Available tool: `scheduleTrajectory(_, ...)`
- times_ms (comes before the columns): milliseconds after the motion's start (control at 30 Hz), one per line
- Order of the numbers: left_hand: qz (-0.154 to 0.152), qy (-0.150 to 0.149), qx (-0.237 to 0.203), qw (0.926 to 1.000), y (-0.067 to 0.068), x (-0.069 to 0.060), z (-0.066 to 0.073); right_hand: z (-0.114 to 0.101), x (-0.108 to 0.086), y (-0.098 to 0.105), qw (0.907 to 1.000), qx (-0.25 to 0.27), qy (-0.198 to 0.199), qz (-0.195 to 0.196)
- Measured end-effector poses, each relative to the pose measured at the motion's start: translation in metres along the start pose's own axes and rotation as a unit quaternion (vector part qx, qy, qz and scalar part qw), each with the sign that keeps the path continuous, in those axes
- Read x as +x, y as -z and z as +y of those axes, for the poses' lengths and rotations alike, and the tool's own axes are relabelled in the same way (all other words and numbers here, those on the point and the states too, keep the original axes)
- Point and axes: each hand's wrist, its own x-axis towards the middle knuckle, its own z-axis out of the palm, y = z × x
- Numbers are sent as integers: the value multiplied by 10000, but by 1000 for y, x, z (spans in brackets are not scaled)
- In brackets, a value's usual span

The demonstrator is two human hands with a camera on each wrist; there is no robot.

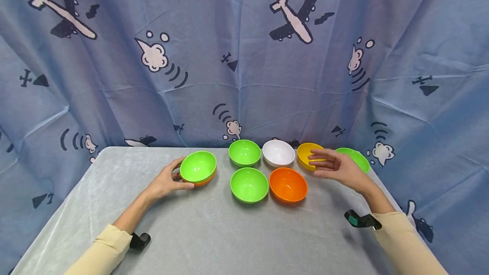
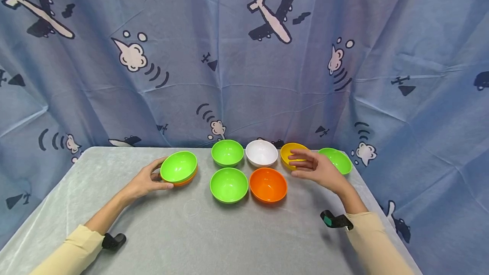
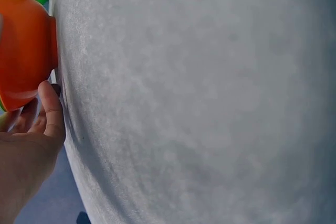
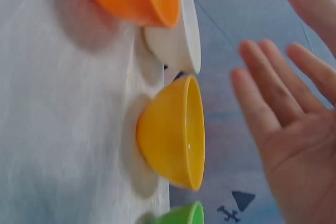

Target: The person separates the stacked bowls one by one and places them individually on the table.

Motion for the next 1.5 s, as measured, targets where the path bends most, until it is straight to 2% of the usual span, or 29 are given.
scheduleTrajectory(100, 35, 98, 28, 9999, 0, -1, 1, -4, 10, -6, 9986, 117, 253, 449)
scheduleTrajectory(200, 17, 109, 40, 9999, 0, -1, 1, -6, 21, -17, 9966, 198, 427, 670)
scheduleTrajectory(400, 7, 138, 37, 9999, 0, 0, 3, -14, 45, -40, 9943, 478, 725, 617)
scheduleTrajectory(567, -6, 71, 65, 10000, 0, 0, 4, -23, 66, -57, 9935, 527, 766, 649)
scheduleTrajectory(767, -41, 33, 67, 10000, 0, 1, 4, -31, 88, -76, 9946, 450, 844, 403)
scheduleTrajectory(967, 1, 157, 107, 9998, 1, 0, 4, -39, 112, -104, 9939, 470, 982, 153)
scheduleTrajectory(1133, -3, 161, 148, 9998, 1, -1, 4, -46, 128, -131, 9954, 395, 846, -198)
scheduleTrajectory(1300, -3, 153, 156, 9998, 0, 0, 4, -48, 143, -154, 9931, 525, 851, -607)
scheduleTrajectory(1500, -24, 110, 134, 9998, 0, -1, 4, -49, 156, -177, 9913, 621, 793, -847)
